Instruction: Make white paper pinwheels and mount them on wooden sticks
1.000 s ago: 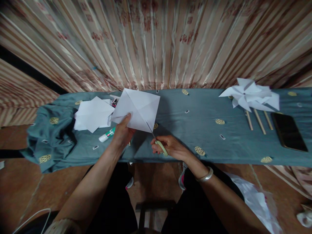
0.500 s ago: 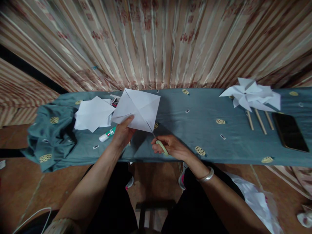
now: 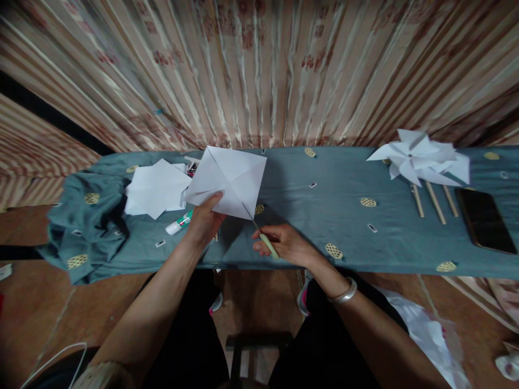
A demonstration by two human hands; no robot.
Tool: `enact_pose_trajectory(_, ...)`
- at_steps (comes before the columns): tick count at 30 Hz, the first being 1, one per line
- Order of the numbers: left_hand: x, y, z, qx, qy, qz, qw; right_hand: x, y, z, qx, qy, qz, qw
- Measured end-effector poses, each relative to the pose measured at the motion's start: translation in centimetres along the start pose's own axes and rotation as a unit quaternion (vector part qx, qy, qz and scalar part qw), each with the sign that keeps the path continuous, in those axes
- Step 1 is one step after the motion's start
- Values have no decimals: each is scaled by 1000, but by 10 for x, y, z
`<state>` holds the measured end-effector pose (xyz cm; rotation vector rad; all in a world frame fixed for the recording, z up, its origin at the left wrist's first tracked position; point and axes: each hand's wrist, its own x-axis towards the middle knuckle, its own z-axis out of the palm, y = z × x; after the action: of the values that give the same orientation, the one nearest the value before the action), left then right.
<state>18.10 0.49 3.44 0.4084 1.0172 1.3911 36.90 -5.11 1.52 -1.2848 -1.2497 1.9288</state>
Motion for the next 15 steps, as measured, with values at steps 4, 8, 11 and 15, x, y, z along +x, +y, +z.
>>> enact_pose_trajectory(4, 0, -1, -1, 4, -15, 12, 1000, 0, -2, 1, 12, 8, 14, 1000)
enact_pose_trajectory(8, -1, -3, 0, 14, -26, 33, 999, 1, -1, 1, 10, 14, 9, 1000)
enact_pose_trajectory(11, -1, -5, -1, 21, -34, 46, 998, 1, 1, 0, 0, 17, 6, 1000)
enact_pose_trajectory(15, 0, -7, -4, 34, -31, 46, 998, 1, 3, -1, 4, 17, 2, 1000)
